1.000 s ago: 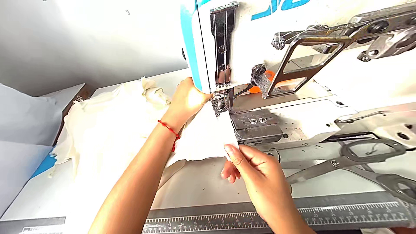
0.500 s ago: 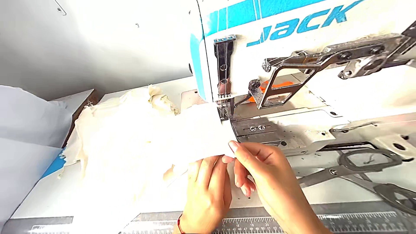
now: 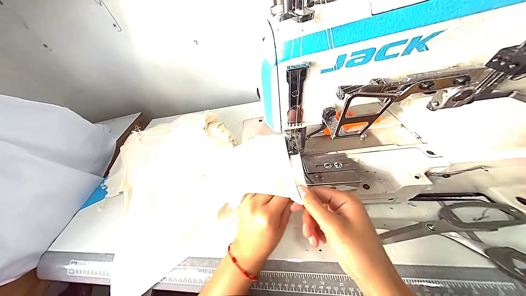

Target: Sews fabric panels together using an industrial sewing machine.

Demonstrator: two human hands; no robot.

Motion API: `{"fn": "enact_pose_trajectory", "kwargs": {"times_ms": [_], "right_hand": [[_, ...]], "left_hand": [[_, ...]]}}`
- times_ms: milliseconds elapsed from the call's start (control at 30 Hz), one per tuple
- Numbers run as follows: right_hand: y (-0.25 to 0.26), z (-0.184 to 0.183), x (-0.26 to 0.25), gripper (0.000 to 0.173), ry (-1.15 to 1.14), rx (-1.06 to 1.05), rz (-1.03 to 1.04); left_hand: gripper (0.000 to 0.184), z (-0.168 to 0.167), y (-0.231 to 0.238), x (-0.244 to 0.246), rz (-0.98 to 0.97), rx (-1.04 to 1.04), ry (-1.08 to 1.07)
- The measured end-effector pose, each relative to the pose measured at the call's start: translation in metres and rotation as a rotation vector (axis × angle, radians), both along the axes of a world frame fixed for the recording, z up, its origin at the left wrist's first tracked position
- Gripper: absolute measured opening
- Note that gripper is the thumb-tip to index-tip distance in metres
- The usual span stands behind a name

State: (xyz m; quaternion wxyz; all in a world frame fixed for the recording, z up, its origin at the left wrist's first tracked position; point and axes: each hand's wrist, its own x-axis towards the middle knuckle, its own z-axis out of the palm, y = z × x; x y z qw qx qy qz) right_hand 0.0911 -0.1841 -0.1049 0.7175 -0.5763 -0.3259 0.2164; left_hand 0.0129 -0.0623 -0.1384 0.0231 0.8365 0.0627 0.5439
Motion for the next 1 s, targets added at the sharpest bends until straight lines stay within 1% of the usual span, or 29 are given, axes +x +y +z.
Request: {"fn": "enact_pose_trajectory", "kwargs": {"times_ms": [33, 100, 167, 200, 233, 300, 367, 400, 433, 500, 567, 633, 733, 767, 833, 900, 1000], "right_hand": [[-0.001, -0.004, 0.001, 0.029, -0.011, -0.028, 0.005], [-0.004, -0.01, 0.007, 0.03, -0.056, -0.08, -0.006], [-0.007, -0.014, 0.015, 0.03, -0.13, -0.135, 0.001], [-0.01, -0.015, 0.016, 0.031, -0.192, -0.153, 0.008], [-0.014, -0.017, 0.018, 0.031, -0.296, -0.149, -0.007], [-0.021, -0.014, 0.026, 0.035, -0.566, -0.12, -0.148], [-0.027, -0.001, 0.039, 0.029, -0.823, -0.114, -0.317], [-0.028, 0.007, 0.047, 0.025, -0.952, -0.128, -0.359], [-0.026, 0.013, 0.055, 0.024, -1.074, -0.146, -0.348], [-0.015, 0.02, 0.068, 0.027, -1.249, -0.152, -0.21], [-0.005, 0.024, 0.076, 0.024, -1.338, -0.13, -0.06], [0.002, 0.027, 0.079, 0.019, -1.332, -0.101, 0.048], [0.007, 0.032, 0.076, 0.019, -1.143, -0.071, 0.218], [0.006, 0.031, 0.071, 0.021, -1.069, -0.066, 0.25], [0.001, 0.025, 0.054, 0.025, -0.961, -0.041, 0.21], [-0.006, 0.015, 0.037, 0.029, -0.903, 0.018, 0.148], [-0.008, -0.003, 0.028, 0.03, -0.869, 0.076, 0.082]], "left_hand": [[0.021, -0.001, 0.002, -0.011, -0.023, 0.037, 0.022], [0.016, 0.006, 0.001, -0.036, -0.16, 0.102, 0.104], [0.017, 0.036, -0.001, -0.049, -0.284, 0.167, 0.186], [0.018, 0.055, 0.001, -0.048, -0.3, 0.189, 0.263], [0.02, 0.072, 0.007, -0.041, -0.296, 0.236, 0.356], [0.024, 0.093, 0.024, -0.016, -0.307, 0.372, 0.522], [0.024, 0.099, 0.039, 0.004, -0.341, 0.482, 0.643], [0.021, 0.1, 0.045, 0.009, -0.361, 0.513, 0.677], [0.018, 0.102, 0.05, 0.012, -0.388, 0.529, 0.692], [0.016, 0.111, 0.057, 0.012, -0.466, 0.51, 0.692], [0.016, 0.127, 0.061, 0.008, -0.53, 0.463, 0.681], [0.015, 0.145, 0.063, 0.004, -0.504, 0.473, 0.675], [0.016, 0.158, 0.068, 0.002, -0.369, 0.574, 0.784], [0.015, 0.16, 0.068, 0.001, -0.367, 0.574, 0.815], [0.017, 0.162, 0.059, -0.001, -0.443, 0.527, 0.824], [0.019, 0.157, 0.049, -0.002, -0.517, 0.482, 0.83], [0.016, 0.141, 0.062, 0.005, -0.443, 0.501, 0.878]]}}
